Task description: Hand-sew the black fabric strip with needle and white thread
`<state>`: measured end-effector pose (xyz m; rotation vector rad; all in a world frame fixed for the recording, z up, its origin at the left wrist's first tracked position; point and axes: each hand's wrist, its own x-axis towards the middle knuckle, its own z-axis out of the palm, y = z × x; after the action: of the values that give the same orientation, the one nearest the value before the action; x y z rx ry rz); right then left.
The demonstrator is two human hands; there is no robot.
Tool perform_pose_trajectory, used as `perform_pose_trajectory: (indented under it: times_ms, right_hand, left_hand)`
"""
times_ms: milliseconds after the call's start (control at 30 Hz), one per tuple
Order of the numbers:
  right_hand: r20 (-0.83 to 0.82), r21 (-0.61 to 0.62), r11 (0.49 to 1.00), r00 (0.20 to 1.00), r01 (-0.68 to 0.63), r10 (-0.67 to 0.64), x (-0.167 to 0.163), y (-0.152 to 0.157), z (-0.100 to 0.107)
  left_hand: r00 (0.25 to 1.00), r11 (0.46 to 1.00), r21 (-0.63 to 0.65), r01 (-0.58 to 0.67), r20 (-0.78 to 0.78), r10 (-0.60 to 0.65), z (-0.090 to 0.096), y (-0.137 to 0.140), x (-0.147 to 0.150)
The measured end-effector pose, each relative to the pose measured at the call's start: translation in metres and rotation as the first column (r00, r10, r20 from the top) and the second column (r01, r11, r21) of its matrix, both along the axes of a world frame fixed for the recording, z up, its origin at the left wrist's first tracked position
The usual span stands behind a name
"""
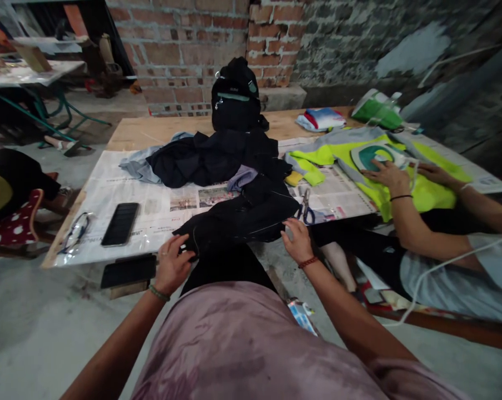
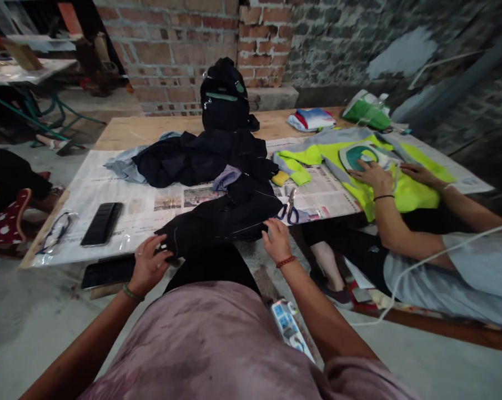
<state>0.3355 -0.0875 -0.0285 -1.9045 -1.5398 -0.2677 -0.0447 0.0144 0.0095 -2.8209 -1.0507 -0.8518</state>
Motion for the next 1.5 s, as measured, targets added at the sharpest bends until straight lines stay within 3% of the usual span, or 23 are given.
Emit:
perform_pose_trajectory:
  times_ms: [133,267,467,600,700,767,867,900,1000,1100,1200,1300,1400,1500]
  right_hand:
    - [0.126,-0.132,0.990,0.992,0.039,-0.022,-0.007,0.026,0.022]
    - [0.138,-0.230,0.972,0.990,0.054,-0.022,-0.010,0.060,0.039]
    - [-0.111,-0.146,0.981,0.984,0.124,-0.141,0.011,0.096,0.054]
    - [-0.199,0.044,0.996,0.977,0.084,-0.074,0.025,0.097,0.061]
    - [-0.208,0.134,0.991,0.978,0.017,0.012,0.014,0.071,0.065]
    - [-0.190,0.132,0.989,0.977,-0.069,0.094,-0.005,0.044,0.062]
    - [-0.061,0.005,0.956,0.954,-0.295,0.295,-0.037,0.006,0.048]
    - [-0.028,-0.047,0.948,0.949,-0.316,0.315,-0.044,-0.001,0.041]
    - [-0.029,-0.065,0.985,0.987,-0.161,0.160,-0.048,0.001,0.021]
    - [-0.137,0.006,1.000,0.991,0.009,-0.008,-0.024,0.025,0.019]
    - [-0.275,0.105,0.989,0.959,0.102,-0.069,0.008,0.052,0.048]
    - [-0.410,0.231,0.962,0.911,0.149,-0.043,0.031,0.072,0.098]
    - [-0.526,0.341,0.929,0.848,0.145,0.061,0.044,0.087,0.149]
    - [-0.619,0.413,0.910,0.747,0.046,0.243,0.050,0.098,0.182]
  left_hand:
    - [0.955,0.959,-0.022,0.281,-0.094,-0.282,0.015,-0.036,0.003]
    - [0.919,0.922,-0.098,0.374,-0.092,-0.383,0.015,-0.048,0.004]
    - [0.944,0.931,-0.160,0.328,0.013,-0.330,0.006,-0.040,-0.005]
    - [0.978,0.955,-0.261,0.141,0.184,-0.094,0.012,-0.026,-0.014]
    - [0.951,0.920,-0.387,0.058,0.302,0.067,0.034,-0.011,-0.012]
    - [0.923,0.910,-0.413,0.033,0.362,0.131,0.055,0.000,-0.005]
    - [0.893,0.933,-0.359,0.028,0.428,0.138,0.091,0.015,0.011]
    - [0.886,0.940,-0.340,0.028,0.445,0.134,0.102,0.019,0.017]
    - [0.865,0.957,-0.291,0.005,0.482,0.142,0.137,0.029,0.036]
    - [0.834,0.985,-0.173,-0.013,0.541,0.106,0.174,0.037,0.051]
    - [0.787,0.997,-0.037,-0.070,0.612,0.078,0.208,0.053,0.058]
    - [0.763,0.998,0.006,-0.059,0.645,0.042,0.234,0.077,0.058]
    - [0.748,0.998,-0.033,-0.060,0.661,0.066,0.247,0.102,0.054]
    - [0.670,0.988,-0.152,-0.021,0.731,0.127,0.249,0.112,0.050]
